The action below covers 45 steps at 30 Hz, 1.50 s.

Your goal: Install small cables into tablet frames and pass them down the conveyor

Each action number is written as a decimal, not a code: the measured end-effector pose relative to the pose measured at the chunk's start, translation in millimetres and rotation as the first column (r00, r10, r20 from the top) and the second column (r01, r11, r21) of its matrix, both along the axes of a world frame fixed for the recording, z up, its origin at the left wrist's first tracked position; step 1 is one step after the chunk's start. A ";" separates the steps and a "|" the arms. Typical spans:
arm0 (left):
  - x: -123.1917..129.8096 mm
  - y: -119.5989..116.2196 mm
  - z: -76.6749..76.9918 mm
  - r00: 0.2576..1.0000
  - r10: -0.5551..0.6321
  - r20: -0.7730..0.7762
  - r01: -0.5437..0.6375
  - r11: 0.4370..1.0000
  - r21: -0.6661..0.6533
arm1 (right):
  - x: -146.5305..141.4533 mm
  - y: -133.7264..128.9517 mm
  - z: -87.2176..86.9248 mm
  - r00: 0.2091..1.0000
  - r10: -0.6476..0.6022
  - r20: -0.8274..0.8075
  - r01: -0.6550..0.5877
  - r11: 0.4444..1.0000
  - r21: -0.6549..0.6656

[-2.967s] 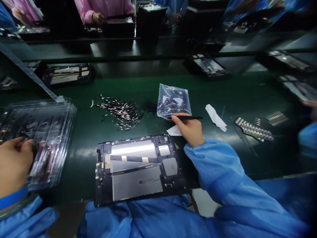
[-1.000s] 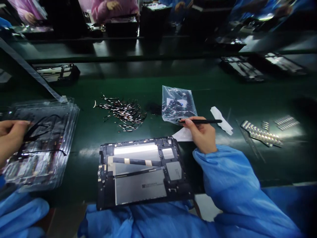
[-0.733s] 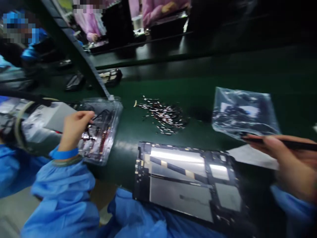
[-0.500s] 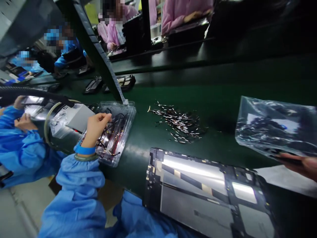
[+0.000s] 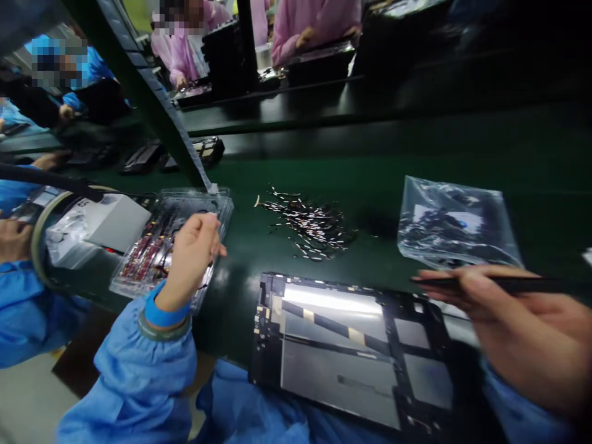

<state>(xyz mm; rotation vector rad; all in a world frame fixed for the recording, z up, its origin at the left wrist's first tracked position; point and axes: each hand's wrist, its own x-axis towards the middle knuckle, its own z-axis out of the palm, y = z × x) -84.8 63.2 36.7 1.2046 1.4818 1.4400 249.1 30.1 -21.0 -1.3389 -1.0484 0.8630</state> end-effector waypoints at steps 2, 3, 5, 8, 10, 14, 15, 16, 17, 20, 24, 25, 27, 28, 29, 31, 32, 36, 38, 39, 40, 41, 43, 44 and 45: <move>26.0 -12.4 -5.4 0.987 -0.136 0.088 0.145 0.983 -0.110 | -19.8 -2.2 17.7 0.985 0.119 -0.124 -0.131 0.987 -0.090; 38.2 -18.7 -8.4 0.965 -0.206 0.163 0.231 0.961 -0.154 | -29.6 -3.5 24.7 0.968 0.185 -0.168 -0.206 0.971 -0.119; 59.8 -30.4 -13.2 0.878 -0.327 0.349 0.416 0.883 -0.219 | -46.4 -6.1 33.1 0.916 0.316 -0.247 -0.357 0.924 -0.139; 80.9 -43.6 -16.4 0.724 -0.415 0.550 0.615 0.750 -0.243 | -60.7 -9.5 32.6 0.836 0.430 -0.341 -0.497 0.857 -0.136; 86.5 -48.7 -17.2 0.676 -0.442 0.589 0.674 0.695 -0.251 | -64.1 -10.8 28.2 0.826 0.431 -0.364 -0.507 0.850 -0.145; 86.3 -53.5 -20.8 0.686 -0.426 0.590 0.664 0.699 -0.267 | -65.9 -10.3 22.7 0.817 0.416 -0.400 -0.505 0.850 -0.148; 85.9 -54.1 -21.9 0.689 -0.415 0.594 0.657 0.704 -0.270 | -66.3 -9.7 22.6 0.810 0.416 -0.413 -0.509 0.848 -0.144; 85.8 -54.6 -22.8 0.693 -0.399 0.600 0.649 0.708 -0.277 | -66.7 -9.1 22.7 0.805 0.413 -0.426 -0.511 0.847 -0.145; 86.0 -55.1 -23.5 0.697 -0.382 0.606 0.640 0.713 -0.287 | -67.0 -8.6 22.9 0.801 0.405 -0.441 -0.512 0.845 -0.153; 87.8 -56.1 -23.3 0.708 -0.334 0.622 0.616 0.723 -0.312 | -67.6 -7.5 23.2 0.777 0.371 -0.508 -0.528 0.824 -0.207; 87.2 -55.5 -21.5 0.731 -0.365 0.577 0.612 0.725 -0.316 | -64.4 -5.8 22.8 0.743 0.361 -0.563 -0.562 0.794 -0.231; 85.8 -54.9 -21.7 0.759 -0.376 0.531 0.593 0.736 -0.327 | -62.7 -4.7 22.5 0.755 0.360 -0.548 -0.550 0.802 -0.231; 81.8 -53.0 -23.0 0.836 -0.380 0.397 0.519 0.781 -0.347 | -58.5 -1.3 21.1 0.815 0.346 -0.465 -0.487 0.844 -0.226; 79.5 -51.8 -24.1 0.869 -0.373 0.325 0.475 0.812 -0.340 | -56.4 0.9 19.7 0.854 0.335 -0.399 -0.443 0.869 -0.219; 77.2 -50.5 -25.1 0.892 -0.366 0.266 0.440 0.838 -0.323 | -54.6 3.3 17.8 0.889 0.324 -0.324 -0.401 0.892 -0.209; 73.4 -48.2 -26.8 0.905 -0.361 0.223 0.415 0.865 -0.282 | -52.6 8.1 12.8 0.935 0.308 -0.178 -0.340 0.921 -0.191; 71.9 -47.2 -27.2 0.898 -0.367 0.243 0.426 0.862 -0.273 | -52.5 10.2 9.9 0.944 0.308 -0.119 -0.326 0.926 -0.188; 69.1 -44.9 -27.5 0.854 -0.385 0.351 0.487 0.829 -0.275 | -56.5 14.3 0.0 0.938 0.346 0.015 -0.337 0.923 -0.185; 68.9 -44.4 -28.1 0.847 -0.381 0.370 0.495 0.818 -0.292 | -58.4 14.0 -2.9 0.929 0.364 0.064 -0.348 0.920 -0.181; 69.0 -44.2 -28.7 0.844 -0.372 0.387 0.497 0.812 -0.304 | -59.0 13.6 -4.1 0.925 0.368 0.092 -0.348 0.920 -0.181; 69.2 -43.9 -29.5 0.839 -0.360 0.407 0.500 0.806 -0.318 | -59.3 13.0 -5.1 0.919 0.372 0.131 -0.347 0.920 -0.180; 69.5 -43.6 -30.4 0.837 -0.348 0.423 0.499 0.802 -0.327 | -59.4 12.4 -6.1 0.909 0.375 0.185 -0.344 0.922 -0.178; 70.3 -43.1 -32.1 0.839 -0.341 0.423 0.494 0.804 -0.331 | -59.3 11.5 -8.0 0.871 0.368 0.326 -0.334 0.930 -0.155; 70.8 -42.9 -32.7 0.843 -0.347 0.412 0.493 0.804 -0.331 | -59.0 11.2 -8.8 0.850 0.354 0.391 -0.328 0.935 -0.134; 71.2 -42.8 -33.1 0.845 -0.358 0.397 0.496 0.803 -0.331 | -58.4 11.2 -9.3 0.839 0.334 0.430 -0.317 0.942 -0.113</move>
